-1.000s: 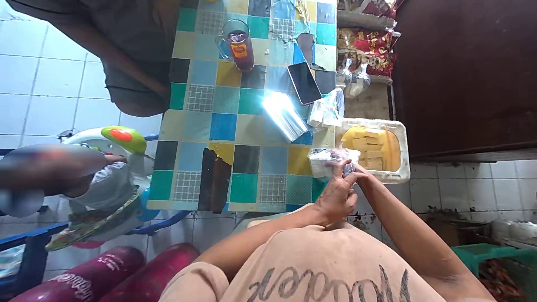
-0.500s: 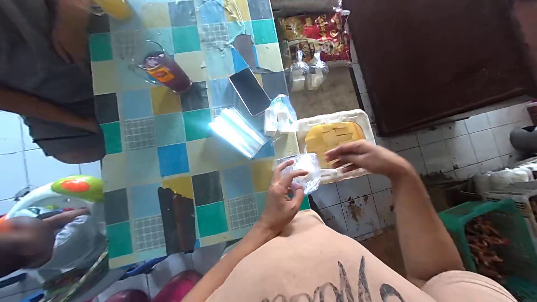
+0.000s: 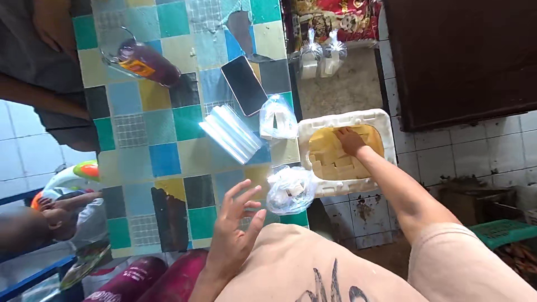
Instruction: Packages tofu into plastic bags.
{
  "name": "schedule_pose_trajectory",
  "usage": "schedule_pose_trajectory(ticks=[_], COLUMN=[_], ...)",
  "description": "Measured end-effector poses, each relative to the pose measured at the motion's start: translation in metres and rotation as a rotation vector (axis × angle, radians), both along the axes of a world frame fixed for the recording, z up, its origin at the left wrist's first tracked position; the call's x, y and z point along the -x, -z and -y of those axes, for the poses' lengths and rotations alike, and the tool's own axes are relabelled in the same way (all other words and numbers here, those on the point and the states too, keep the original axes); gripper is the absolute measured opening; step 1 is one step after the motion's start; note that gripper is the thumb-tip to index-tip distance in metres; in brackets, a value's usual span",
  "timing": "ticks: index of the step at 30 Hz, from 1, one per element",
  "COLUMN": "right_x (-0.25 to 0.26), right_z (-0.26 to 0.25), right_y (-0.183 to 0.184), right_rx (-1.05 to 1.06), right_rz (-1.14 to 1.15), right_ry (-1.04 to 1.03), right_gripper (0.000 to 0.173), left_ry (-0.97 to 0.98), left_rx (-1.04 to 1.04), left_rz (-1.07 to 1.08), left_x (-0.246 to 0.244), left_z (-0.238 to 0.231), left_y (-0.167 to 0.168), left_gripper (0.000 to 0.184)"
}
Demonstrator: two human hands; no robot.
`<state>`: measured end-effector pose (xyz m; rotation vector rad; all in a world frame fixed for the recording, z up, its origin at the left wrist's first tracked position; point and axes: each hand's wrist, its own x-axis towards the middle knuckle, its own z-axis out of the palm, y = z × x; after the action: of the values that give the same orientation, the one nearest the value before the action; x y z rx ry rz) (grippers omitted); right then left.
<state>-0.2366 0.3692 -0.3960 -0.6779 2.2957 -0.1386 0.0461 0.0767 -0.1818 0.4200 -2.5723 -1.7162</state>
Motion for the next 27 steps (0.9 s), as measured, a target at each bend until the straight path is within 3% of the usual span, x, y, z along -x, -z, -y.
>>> schedule_pose_trajectory(ticks=[6, 11, 20, 25, 27], right_x=[0.016, 0.028, 0.033, 0.041, 0.043], right_z=[0.003, 0.006, 0.012, 0.005, 0.003], right_y=[0.003, 0.003, 0.003, 0.011, 0.011], right_rx=[-0.090, -0.179, -0.234, -0.259, -0.238], right_rz=[0.034, 0.104, 0.176, 0.233, 0.248], right_ry=[-0.127, -0.129, -0.222, -0.371, -0.430], right_gripper=[0.059, 0.072, 0.063, 0.055, 0.052], left_ry=[-0.060, -0.070, -0.075, -0.066, -0.100], left_rx=[0.018, 0.030, 0.067, 0.135, 0.163], left_rz=[-0.025, -0.037, -0.064, -0.002, 0.049], left_x=[-0.002, 0.000, -0.002, -0.005, -0.004], left_z=[-0.004, -0.008, -0.019, -0.050, -0.067], left_y=[0.002, 0.004, 0.001, 0.000, 0.002], left_gripper=[0.038, 0.033, 0.029, 0.014, 0.017])
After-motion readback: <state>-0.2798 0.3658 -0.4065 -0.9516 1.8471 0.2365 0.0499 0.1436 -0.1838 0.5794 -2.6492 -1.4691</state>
